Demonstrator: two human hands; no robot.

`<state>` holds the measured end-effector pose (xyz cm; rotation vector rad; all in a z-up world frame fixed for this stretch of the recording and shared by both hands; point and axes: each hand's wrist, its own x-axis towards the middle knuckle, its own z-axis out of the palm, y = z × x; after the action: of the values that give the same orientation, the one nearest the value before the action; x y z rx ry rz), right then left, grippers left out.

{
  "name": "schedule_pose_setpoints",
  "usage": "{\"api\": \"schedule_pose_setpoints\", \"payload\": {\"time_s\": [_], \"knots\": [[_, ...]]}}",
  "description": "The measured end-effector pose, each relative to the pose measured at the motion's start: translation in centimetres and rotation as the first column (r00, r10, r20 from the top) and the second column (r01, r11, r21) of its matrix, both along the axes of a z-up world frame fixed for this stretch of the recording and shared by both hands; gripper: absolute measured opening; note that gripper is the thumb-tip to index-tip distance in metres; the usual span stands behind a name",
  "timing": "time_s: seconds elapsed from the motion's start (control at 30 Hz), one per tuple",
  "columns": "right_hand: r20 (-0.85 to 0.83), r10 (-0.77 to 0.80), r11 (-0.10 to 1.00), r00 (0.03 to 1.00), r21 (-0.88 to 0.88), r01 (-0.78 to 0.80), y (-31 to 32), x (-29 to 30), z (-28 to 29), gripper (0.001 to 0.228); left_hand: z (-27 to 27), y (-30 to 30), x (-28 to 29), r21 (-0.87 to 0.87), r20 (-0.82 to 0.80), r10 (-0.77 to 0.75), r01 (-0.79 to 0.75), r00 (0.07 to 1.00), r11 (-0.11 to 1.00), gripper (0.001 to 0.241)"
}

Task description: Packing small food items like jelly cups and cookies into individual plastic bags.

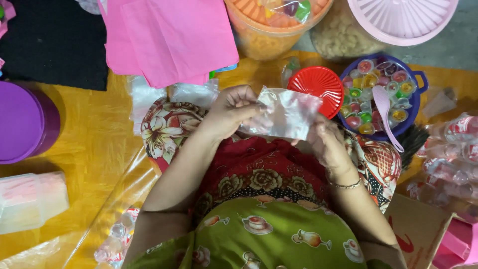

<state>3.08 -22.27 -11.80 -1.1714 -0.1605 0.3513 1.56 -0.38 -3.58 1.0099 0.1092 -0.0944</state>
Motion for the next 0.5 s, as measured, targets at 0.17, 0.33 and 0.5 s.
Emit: {"api": "schedule_pose_setpoints", "payload": {"time_s": [0.17, 0.33, 0.5], "knots": [[-0.084, -0.184, 0.983, 0.979, -0.014, 0.183, -0.7, 0.1, 1.4, 0.016, -4.3, -0.2, 0.2, -0.026, 0.093, -0.053, 0.056, 0.994, 0.998, 0.010], [0.169, -0.236, 0.928, 0.957, -0.255, 0.273, -0.1, -1.0, 6.2, 0.008, -5.0, 0.3, -0.4, 0.164, 0.101, -0.076, 0.058, 0.992, 0.985, 0.011], [0.327, -0.010, 0.854, 0.945, -0.489, 0.178, 0.3, -1.6, 8.5, 0.008, 0.5, -0.7, -1.5, 0.740, 0.324, -0.113, -0.177, 0.939, 0.649, 0.068]]}}
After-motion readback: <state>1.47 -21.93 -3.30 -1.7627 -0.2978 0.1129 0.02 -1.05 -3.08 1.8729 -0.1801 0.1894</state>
